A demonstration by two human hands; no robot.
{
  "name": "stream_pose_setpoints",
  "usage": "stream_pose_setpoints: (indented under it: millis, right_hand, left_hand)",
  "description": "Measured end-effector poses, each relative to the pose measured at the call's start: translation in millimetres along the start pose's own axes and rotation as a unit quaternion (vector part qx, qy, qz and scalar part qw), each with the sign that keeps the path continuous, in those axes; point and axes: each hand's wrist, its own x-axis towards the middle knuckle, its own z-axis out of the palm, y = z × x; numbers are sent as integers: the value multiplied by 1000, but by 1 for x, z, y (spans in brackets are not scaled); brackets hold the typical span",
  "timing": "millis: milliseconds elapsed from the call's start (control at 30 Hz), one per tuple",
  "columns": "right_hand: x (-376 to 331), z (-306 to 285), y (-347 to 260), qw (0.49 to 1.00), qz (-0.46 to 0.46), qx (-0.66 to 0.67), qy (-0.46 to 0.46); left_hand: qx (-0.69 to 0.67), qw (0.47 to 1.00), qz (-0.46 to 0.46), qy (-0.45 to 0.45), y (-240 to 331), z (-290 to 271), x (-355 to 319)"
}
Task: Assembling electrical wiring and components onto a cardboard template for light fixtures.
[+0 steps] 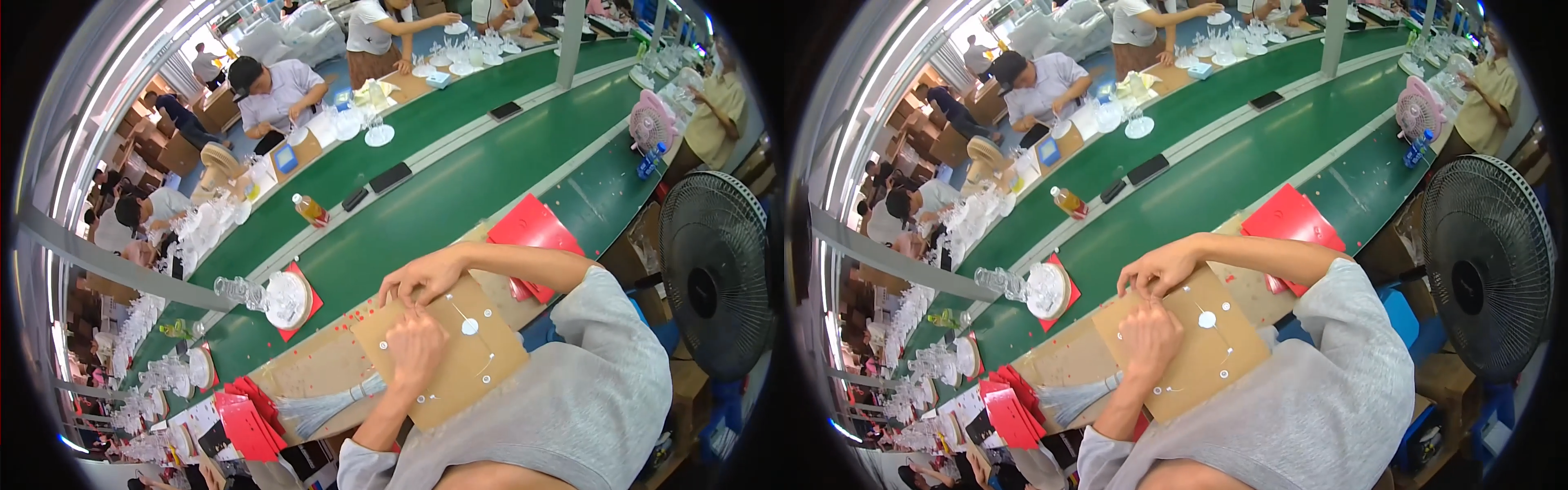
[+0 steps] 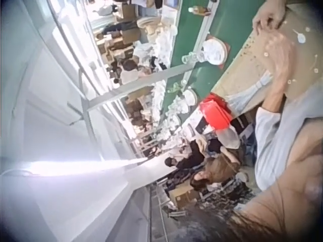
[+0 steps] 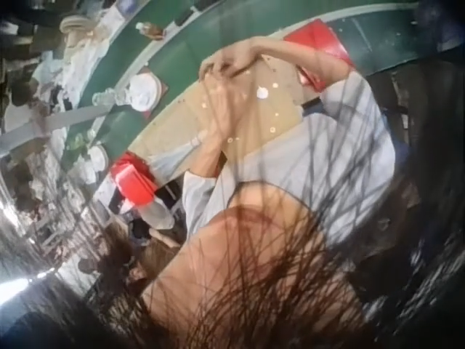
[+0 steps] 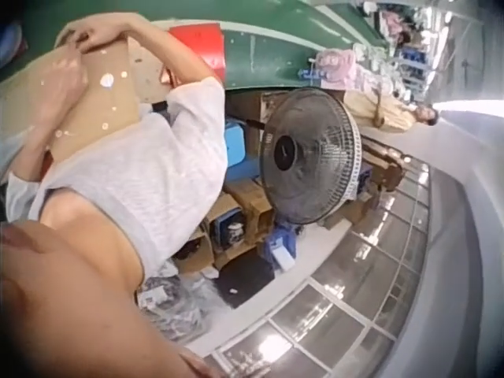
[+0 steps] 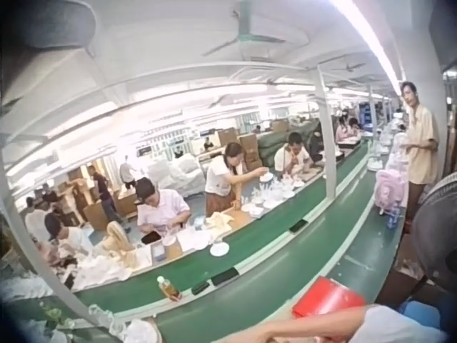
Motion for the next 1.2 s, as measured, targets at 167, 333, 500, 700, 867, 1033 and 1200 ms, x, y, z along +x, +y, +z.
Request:
stream_pose_setpoints:
  millis: [167,333,500,700,867,1033,1200]
  right_hand:
    - [6,-4,-7,996,82,-31,-7]
    - [-22,22,-24,977,73,-133,147]
    - [-26,87,-42,862,55,-329,382]
    - [-9,114,-48,806,150,-306,483]
    - [-5,121,-51,766,139,-383,497]
    - [-9,113,-33,783,51,-432,445]
    - [-20,86,-31,798,-30,-514,314]
  left_hand:
    - [33,996,-5,-77,1,-2,5]
    - [-156,984,85,14,-38,-14,-1]
    - [-265,963,16,53,-73,-12,-9]
    - [-298,954,-5,36,-70,-8,-4]
    - [-279,959,15,44,-71,-8,-7]
    - [-285,956,14,59,-69,-5,-11]
    - [-259,963,44,65,-74,5,-14]
